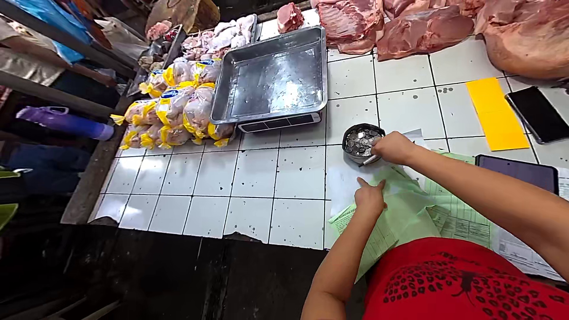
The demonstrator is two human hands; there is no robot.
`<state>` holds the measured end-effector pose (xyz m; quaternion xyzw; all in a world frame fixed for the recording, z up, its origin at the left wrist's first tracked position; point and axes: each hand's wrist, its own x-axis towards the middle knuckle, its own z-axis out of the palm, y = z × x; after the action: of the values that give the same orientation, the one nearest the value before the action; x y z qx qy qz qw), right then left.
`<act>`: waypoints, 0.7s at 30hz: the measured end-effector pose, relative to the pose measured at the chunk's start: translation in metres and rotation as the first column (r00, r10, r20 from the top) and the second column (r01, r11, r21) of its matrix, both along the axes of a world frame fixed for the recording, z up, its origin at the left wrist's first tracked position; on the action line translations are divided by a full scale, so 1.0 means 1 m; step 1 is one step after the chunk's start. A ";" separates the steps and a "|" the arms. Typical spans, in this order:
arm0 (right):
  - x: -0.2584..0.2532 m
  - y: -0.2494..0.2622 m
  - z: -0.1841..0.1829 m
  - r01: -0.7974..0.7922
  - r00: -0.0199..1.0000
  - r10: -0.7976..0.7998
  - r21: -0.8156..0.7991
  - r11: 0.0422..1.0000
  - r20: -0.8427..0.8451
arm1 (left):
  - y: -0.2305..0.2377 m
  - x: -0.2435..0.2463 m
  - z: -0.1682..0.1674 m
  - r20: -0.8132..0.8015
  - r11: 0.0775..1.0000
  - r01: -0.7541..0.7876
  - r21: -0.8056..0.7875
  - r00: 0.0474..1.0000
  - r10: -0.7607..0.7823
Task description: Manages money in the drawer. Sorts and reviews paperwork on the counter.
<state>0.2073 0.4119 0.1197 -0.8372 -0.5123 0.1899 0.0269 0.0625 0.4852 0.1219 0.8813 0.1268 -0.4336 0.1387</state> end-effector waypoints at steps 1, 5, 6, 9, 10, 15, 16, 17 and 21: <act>-0.009 0.000 -0.001 0.005 1.000 -0.006 -0.043 0.999 -0.024 | 0.004 0.000 0.002 0.004 1.000 -0.009 -0.011 1.000 0.009; -0.036 -0.017 0.002 0.120 0.974 -0.122 -0.019 0.993 -0.190 | 0.040 -0.004 0.022 0.180 0.949 -0.196 -0.246 0.953 0.244; -0.038 -0.027 0.005 0.199 0.953 -0.168 0.103 0.975 -0.251 | 0.052 -0.005 0.032 0.247 0.912 -0.223 -0.345 0.915 0.318; -0.048 -0.053 0.022 0.465 0.809 -0.196 0.401 0.789 -0.554 | 0.073 -0.006 0.065 0.353 0.771 -0.238 -0.590 0.783 0.512; -0.053 -0.059 0.035 0.526 0.714 -0.170 0.360 0.771 -0.680 | 0.073 -0.004 0.073 0.367 0.731 -0.218 -0.647 0.751 0.549; -0.081 -0.080 0.072 0.600 0.464 -0.182 0.157 0.785 -0.867 | 0.059 0.012 0.092 0.375 0.564 -0.063 -0.823 0.686 0.623; -0.081 -0.089 0.075 0.598 0.502 -0.241 0.132 0.790 -0.831 | 0.061 0.014 0.096 0.360 0.552 -0.043 -0.833 0.716 0.598; -0.081 -0.100 0.077 0.600 0.529 -0.282 0.117 0.791 -0.800 | 0.062 0.016 0.100 0.356 0.548 -0.025 -0.836 0.736 0.576; -0.089 -0.153 0.087 0.703 0.486 -0.321 0.145 0.697 -0.813 | 0.059 0.013 0.104 0.433 0.585 0.010 -0.811 0.682 0.589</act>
<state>0.1182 0.2585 0.2066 -0.7691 -0.2002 0.3641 0.4857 0.0755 0.5442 0.2263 0.7928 0.0285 -0.0675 0.6051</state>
